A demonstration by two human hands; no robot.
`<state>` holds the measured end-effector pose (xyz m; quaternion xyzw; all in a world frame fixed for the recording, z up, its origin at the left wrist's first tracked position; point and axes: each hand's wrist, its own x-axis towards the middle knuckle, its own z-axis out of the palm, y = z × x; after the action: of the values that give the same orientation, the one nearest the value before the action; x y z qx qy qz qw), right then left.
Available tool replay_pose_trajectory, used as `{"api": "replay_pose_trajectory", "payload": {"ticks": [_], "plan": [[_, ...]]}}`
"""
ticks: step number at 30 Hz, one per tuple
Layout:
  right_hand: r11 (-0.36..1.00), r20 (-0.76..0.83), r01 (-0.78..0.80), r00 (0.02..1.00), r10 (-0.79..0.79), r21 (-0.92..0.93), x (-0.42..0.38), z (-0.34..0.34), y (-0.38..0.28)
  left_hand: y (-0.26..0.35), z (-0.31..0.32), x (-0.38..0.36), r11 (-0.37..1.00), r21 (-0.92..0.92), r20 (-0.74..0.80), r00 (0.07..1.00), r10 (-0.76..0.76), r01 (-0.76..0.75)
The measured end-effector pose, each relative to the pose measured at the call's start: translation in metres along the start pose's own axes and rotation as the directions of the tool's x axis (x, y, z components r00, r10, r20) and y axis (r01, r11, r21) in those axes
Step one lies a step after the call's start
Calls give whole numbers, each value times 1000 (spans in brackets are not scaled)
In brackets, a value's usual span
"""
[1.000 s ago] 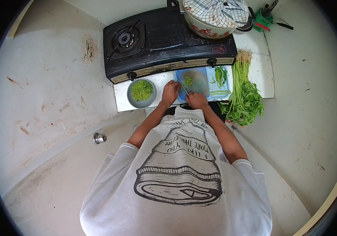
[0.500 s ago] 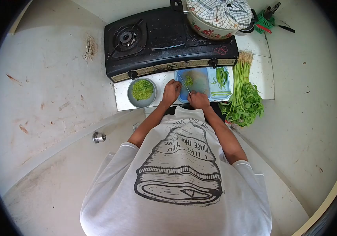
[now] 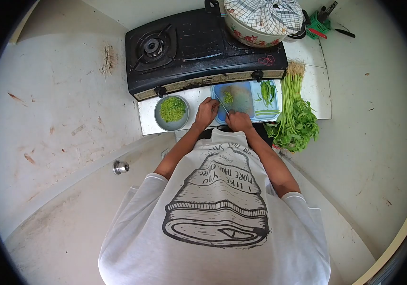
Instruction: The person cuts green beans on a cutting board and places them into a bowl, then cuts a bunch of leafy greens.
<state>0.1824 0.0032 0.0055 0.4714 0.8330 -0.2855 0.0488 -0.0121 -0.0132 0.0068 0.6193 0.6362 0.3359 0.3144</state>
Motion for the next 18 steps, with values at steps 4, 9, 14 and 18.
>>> {"api": "replay_pose_trajectory", "payload": {"ticks": [4, 9, 14, 18], "plan": [[1000, -3, -7, 1000, 7, -6, -2, -3, -2, -3, 5, 1, 999, -15, -12, 999, -33, 33], [1000, -8, 10, 1000, -10, -24, -2, -2, -3, 4, 4, 3, 997, -33, -33, 997, -65, 64], [1000, -14, 7, 1000, -8, -31, 4, 3, -3, -1, 9, 2, 995, -55, -60, 995, -82, 78], [999, -8, 15, 1000, -15, -47, 6, 1, -5, -5, 11, 1, 995, -54, -60, 995, -83, 79]]}}
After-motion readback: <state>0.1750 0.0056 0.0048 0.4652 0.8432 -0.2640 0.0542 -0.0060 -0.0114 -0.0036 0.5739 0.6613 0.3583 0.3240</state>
